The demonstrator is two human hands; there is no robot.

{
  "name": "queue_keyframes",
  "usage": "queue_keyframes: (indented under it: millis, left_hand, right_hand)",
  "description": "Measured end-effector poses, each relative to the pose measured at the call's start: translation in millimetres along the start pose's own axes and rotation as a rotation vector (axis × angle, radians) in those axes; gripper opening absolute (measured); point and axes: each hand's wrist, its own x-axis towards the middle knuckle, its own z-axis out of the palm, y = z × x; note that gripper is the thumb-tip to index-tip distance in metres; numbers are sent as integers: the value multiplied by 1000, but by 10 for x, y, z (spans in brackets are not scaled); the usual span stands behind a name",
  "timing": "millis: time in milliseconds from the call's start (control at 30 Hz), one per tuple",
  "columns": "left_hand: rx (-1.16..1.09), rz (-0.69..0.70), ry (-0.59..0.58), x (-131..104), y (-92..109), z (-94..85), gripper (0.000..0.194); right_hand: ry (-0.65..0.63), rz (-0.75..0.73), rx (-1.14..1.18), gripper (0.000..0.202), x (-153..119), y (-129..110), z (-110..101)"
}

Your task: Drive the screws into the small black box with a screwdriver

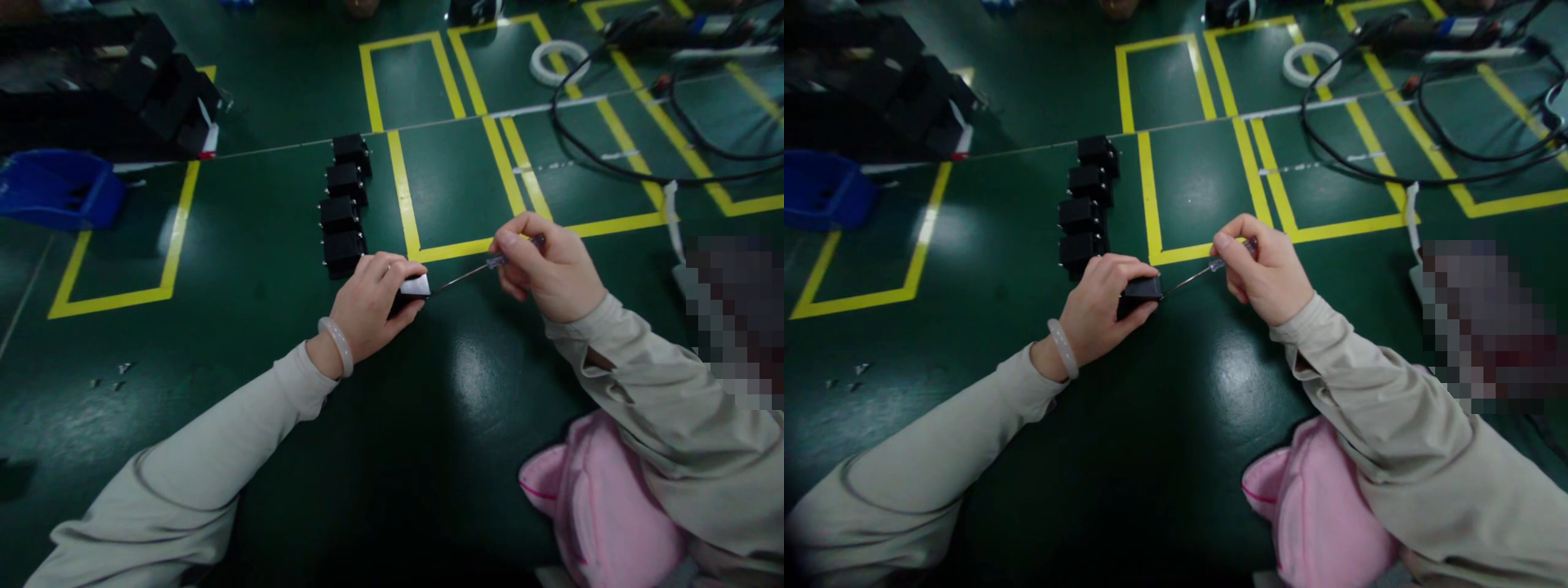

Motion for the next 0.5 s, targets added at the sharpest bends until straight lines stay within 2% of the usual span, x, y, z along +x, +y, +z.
queue_keyframes:
  millis: [333,500]
  left_hand:
    - [-3,9,9,-8,-1,-6,32]
    - [-7,-1,-1,-8,-4,-4,33]
  right_hand:
    - [-6,-1,12,32,4,-3,1]
    - [13,13,20,26,-4,-14,6]
